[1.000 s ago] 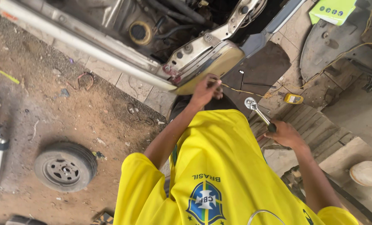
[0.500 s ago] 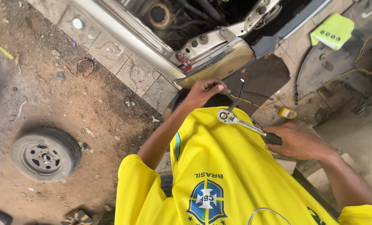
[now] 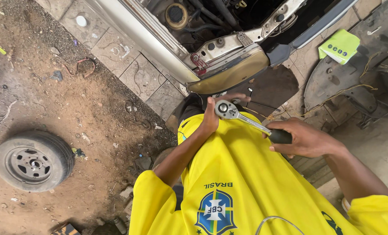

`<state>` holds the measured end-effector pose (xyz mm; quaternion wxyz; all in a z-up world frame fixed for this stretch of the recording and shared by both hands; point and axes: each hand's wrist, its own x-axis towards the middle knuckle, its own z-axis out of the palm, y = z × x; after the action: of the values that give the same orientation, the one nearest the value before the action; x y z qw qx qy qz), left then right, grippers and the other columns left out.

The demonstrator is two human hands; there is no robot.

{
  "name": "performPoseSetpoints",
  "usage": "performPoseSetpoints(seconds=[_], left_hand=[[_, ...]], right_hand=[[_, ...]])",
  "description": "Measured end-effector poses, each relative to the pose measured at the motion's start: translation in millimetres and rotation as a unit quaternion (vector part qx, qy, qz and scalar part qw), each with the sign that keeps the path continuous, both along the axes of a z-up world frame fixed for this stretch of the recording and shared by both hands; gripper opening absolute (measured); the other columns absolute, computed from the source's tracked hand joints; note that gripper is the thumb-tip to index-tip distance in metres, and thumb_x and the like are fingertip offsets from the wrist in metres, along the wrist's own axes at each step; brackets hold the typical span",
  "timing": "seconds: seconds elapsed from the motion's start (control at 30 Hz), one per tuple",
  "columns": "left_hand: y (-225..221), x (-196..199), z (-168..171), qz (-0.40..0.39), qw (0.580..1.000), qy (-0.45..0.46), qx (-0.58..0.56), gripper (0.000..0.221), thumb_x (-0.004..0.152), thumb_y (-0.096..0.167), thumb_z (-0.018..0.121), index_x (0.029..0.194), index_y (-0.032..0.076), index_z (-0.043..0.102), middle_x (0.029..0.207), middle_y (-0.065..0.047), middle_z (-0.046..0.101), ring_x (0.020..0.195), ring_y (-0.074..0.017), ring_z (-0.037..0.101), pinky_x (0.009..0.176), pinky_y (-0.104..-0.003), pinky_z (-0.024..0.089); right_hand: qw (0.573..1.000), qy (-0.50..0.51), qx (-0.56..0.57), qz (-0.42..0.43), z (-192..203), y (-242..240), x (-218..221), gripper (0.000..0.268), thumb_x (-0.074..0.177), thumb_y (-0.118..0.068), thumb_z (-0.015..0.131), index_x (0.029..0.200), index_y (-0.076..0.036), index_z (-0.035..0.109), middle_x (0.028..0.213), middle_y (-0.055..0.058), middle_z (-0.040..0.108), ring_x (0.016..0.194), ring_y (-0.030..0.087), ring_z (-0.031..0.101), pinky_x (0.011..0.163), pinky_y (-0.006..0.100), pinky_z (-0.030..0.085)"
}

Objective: The person uses a socket wrench to loosen and remove bolts from the engine components and the headlight assembly of a car.

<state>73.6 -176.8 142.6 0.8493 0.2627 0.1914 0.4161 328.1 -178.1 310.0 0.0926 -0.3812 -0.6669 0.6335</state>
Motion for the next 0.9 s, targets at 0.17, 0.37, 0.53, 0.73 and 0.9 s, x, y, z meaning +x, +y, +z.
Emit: performPoseSetpoints(seconds=[0.17, 0.37, 0.53, 0.73, 0.9], left_hand=[[9, 1, -8, 0.067, 0.992, 0.106, -0.018, 0.109, 0.097, 0.084, 0.015, 0.127, -0.006, 0.067, 0.108, -0.020, 0.076, 0.064, -0.0112, 0.051, 0.057, -0.023, 0.037], [18, 16, -30, 0.112, 0.960, 0.228, -0.121, 0.071, 0.116, 0.061, 0.038, 0.077, 0.004, 0.055, 0.070, 0.001, 0.054, 0.059, -0.0102, 0.043, 0.052, -0.031, 0.032], [30, 32, -35, 0.072, 0.925, 0.369, -0.055, 0.069, 0.108, 0.057, 0.038, 0.068, 0.003, 0.054, 0.058, -0.003, 0.050, 0.054, -0.0127, 0.046, 0.052, -0.036, 0.038], [34, 89, -27, 0.049, 0.832, 0.549, 0.058, 0.070, 0.108, 0.057, 0.041, 0.077, -0.002, 0.061, 0.064, -0.021, 0.055, 0.068, -0.0380, 0.058, 0.067, -0.050, 0.044], [46, 126, -19, 0.071, 0.812, 0.575, 0.067, 0.061, 0.102, 0.056, 0.044, 0.088, 0.002, 0.070, 0.069, -0.023, 0.063, 0.074, -0.0459, 0.062, 0.067, -0.052, 0.045]], right_hand=[[0.969, -0.148, -0.196, -0.009, -7, 13, -15, 0.040, 0.087, -0.030, 0.069, 0.121, -0.008, 0.068, 0.079, 0.006, 0.076, 0.047, 0.011, 0.065, 0.047, 0.030, 0.057], [0.953, -0.118, -0.261, -0.095, -35, 47, -11, 0.041, 0.097, -0.039, 0.055, 0.127, -0.012, 0.059, 0.081, 0.009, 0.076, 0.055, 0.012, 0.067, 0.050, 0.030, 0.056], [0.937, -0.061, -0.302, -0.168, -83, 62, -14, 0.044, 0.099, -0.038, 0.053, 0.135, -0.014, 0.046, 0.090, 0.010, 0.073, 0.053, 0.015, 0.066, 0.045, 0.031, 0.053], [0.886, 0.018, -0.408, -0.220, -150, 86, 1, 0.030, 0.101, -0.031, 0.056, 0.125, -0.015, 0.053, 0.091, 0.004, 0.068, 0.051, 0.011, 0.062, 0.033, 0.025, 0.043], [0.894, 0.131, -0.372, -0.212, -184, 82, 38, 0.027, 0.099, -0.017, 0.066, 0.124, -0.007, 0.063, 0.095, 0.006, 0.067, 0.056, 0.008, 0.059, 0.038, 0.025, 0.043]])
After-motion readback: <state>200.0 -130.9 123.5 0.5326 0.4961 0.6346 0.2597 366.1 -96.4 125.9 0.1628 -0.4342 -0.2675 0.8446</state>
